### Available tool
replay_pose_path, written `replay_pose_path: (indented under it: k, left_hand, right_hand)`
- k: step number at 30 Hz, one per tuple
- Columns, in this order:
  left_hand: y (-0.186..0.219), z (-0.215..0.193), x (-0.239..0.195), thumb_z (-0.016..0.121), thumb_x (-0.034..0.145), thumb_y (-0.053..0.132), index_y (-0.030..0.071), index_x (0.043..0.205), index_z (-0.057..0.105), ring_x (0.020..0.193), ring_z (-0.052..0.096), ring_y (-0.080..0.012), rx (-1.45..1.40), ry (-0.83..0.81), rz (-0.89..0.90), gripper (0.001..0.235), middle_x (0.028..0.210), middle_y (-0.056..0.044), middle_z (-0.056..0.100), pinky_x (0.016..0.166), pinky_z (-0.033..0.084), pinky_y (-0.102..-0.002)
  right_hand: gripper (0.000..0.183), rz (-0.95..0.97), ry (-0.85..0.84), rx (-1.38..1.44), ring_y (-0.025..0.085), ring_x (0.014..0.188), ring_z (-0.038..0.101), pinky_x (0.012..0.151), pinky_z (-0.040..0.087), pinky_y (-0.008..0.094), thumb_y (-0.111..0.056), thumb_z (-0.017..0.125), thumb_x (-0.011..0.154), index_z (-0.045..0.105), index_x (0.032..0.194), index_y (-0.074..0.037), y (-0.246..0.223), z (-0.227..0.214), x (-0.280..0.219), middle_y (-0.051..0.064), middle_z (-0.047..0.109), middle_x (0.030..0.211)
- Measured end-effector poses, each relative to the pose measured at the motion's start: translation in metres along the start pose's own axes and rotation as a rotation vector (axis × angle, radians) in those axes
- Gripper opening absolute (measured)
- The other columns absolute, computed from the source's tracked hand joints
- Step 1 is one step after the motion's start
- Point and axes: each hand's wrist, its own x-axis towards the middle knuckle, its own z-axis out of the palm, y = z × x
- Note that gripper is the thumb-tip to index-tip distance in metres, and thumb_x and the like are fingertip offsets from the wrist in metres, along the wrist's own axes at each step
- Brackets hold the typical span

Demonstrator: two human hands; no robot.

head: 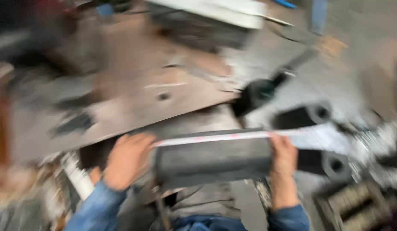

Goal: Measuring black cylindrical industrial parts with a tape measure and machining them using a power tool and a drill press.

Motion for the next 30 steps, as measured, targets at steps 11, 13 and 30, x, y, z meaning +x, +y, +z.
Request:
replay_pose_path:
  k: [11, 13, 30]
  left_hand:
    - [-0.025, 0.020, -0.006, 0.064, 0.090, 0.018, 0.013, 0.104, 0.072, 0.091, 0.070, -0.0233, 0.001, -0.128, -0.150, 0.017, 0.095, -0.003, 0.073, 0.076, 0.046, -0.036]
    - [-0.024, 0.021, -0.005, 0.067, 0.091, 0.021, 0.014, 0.102, 0.074, 0.085, 0.072, -0.0201, 0.019, -0.178, -0.251, 0.015, 0.092, -0.002, 0.074, 0.076, 0.047, -0.035]
    - [-0.053, 0.041, -0.014, 0.070, 0.085, 0.010, 0.009, 0.097, 0.074, 0.074, 0.074, -0.0210, -0.011, -0.022, -0.100, 0.013, 0.082, -0.007, 0.074, 0.066, 0.053, -0.031]
  right_hand:
    - [0.018, 0.130, -0.196, 0.355, 0.009, 0.078, 0.064, 0.073, 0.052, 0.026, -0.019, 0.068, 0.095, 0.070, 0.100, -0.002, -0.012, 0.012, 0.001, 0.002, 0.073, 0.088]
    - [0.017, 0.022, -0.235, 0.352, 0.007, 0.083, 0.059, 0.077, 0.049, 0.025, -0.016, 0.071, 0.097, 0.071, 0.102, 0.000, 0.006, 0.009, 0.006, 0.000, 0.070, 0.090]
    - [0.023, 0.007, -0.257, 0.403, 0.009, 0.092, 0.061, 0.088, 0.049, 0.027, -0.021, 0.074, 0.095, 0.072, 0.109, -0.003, 0.015, 0.008, 0.009, -0.001, 0.071, 0.098]
